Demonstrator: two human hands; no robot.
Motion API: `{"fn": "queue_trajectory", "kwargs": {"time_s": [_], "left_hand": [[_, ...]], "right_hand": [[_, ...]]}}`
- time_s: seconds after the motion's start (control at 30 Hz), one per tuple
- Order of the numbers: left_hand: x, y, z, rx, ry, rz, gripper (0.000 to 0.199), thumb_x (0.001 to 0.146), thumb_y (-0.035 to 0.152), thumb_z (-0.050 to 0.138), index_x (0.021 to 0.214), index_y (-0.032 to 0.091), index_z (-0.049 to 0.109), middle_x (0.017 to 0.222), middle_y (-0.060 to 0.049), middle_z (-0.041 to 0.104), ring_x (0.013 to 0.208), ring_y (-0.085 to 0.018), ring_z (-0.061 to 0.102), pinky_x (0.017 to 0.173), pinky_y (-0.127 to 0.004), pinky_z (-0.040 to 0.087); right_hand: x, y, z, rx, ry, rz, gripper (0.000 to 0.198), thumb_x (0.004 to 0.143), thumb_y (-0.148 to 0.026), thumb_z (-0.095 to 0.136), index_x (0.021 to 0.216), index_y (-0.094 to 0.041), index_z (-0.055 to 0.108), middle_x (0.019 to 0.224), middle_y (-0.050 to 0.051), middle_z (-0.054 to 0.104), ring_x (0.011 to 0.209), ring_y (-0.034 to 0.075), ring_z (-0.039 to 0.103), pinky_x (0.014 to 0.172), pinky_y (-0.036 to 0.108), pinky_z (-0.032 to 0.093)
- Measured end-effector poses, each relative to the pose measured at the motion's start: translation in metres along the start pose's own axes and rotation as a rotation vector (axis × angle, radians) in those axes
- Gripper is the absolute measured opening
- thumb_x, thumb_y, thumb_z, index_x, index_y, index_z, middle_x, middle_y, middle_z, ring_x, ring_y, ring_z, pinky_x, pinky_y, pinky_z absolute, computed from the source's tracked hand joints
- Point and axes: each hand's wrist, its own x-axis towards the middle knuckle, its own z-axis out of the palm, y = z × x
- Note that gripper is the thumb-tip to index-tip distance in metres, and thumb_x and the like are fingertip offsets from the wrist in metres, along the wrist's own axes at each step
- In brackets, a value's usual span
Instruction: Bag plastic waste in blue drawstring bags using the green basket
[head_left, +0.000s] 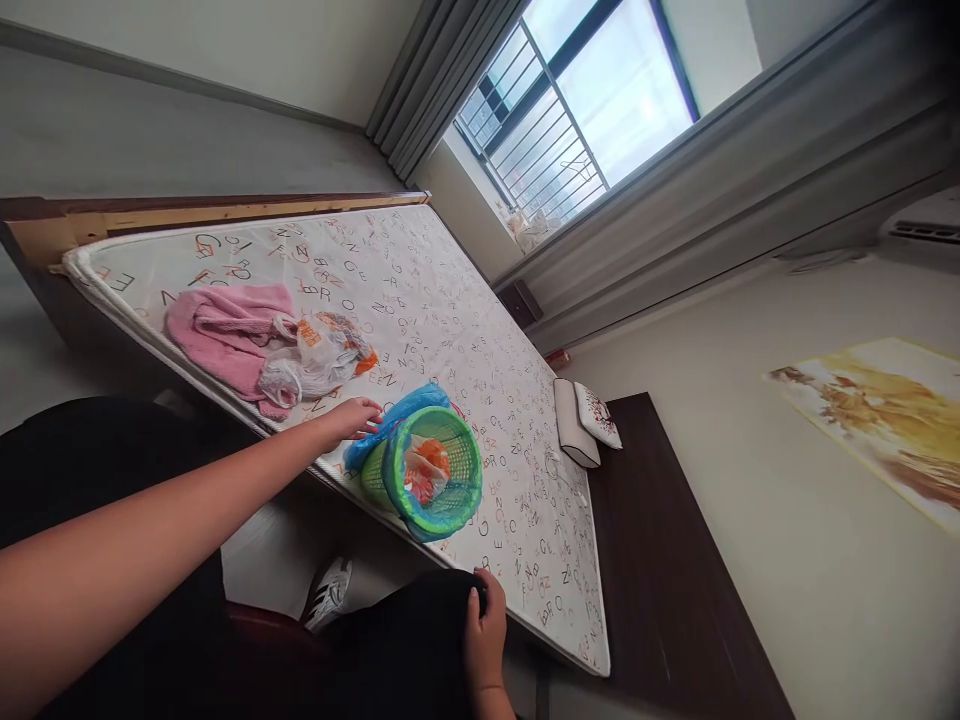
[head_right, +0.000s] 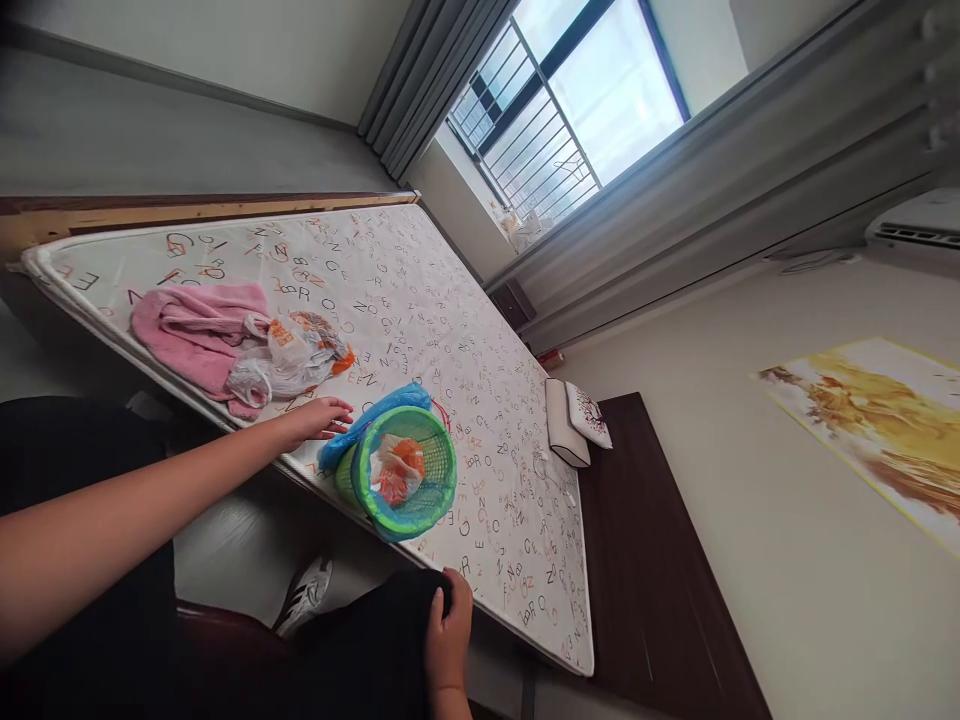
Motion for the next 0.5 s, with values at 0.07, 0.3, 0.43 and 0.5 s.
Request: {"fn": "queue_trajectory", "kwargs": {"time_s": [0.07,0.3,0.43,0.5], "left_hand": [[0.002,-0.002,0.0005,0.008,-0.005,-0.002,0.035,0.072,0.03,0.071,0.104,0.019,0.064,0.113,-0.012,0.076,0.088,-0.02,0.074,0.062,-0.023,0.052],[0.0051,-0.0066,0.0019,0.03,-0.014,0.002,0.034,0.074,0.035,0.069,0.104,0.02,0.063,0.115,-0.013,0.076,0.087,-0.02,0.074,0.063,-0.024,0.053],[0.0066,-0.0087,0.0021,0.038,-0.014,0.008,0.035,0.074,0.038,0.07,0.103,0.02,0.063,0.115,-0.013,0.076,0.087,-0.02,0.075,0.062,-0.023,0.053],[0.0075,-0.0099,0.0021,0.044,-0.016,0.01,0.036,0.073,0.038,0.072,0.103,0.02,0.063,0.115,-0.012,0.076,0.088,-0.02,0.075,0.063,-0.023,0.053]], "right_hand": [[0.0001,-0.0018,-0.0004,-0.006,0.006,-0.005,0.04,0.098,-0.048,0.054,0.118,-0.018,0.072,0.12,0.015,0.074,0.113,0.029,0.07,0.102,0.047,0.053],[0.001,-0.0056,-0.0021,-0.016,0.008,-0.024,0.036,0.099,-0.044,0.055,0.116,-0.018,0.072,0.117,0.014,0.075,0.11,0.029,0.071,0.099,0.045,0.055],[0.0008,-0.004,-0.0016,-0.003,0.002,-0.005,0.037,0.098,-0.046,0.054,0.115,-0.018,0.072,0.116,0.014,0.075,0.11,0.029,0.071,0.099,0.046,0.055],[0.0006,-0.0034,-0.0013,0.001,0.0,0.009,0.038,0.098,-0.047,0.054,0.115,-0.018,0.072,0.116,0.014,0.075,0.11,0.03,0.071,0.1,0.047,0.054]]}}
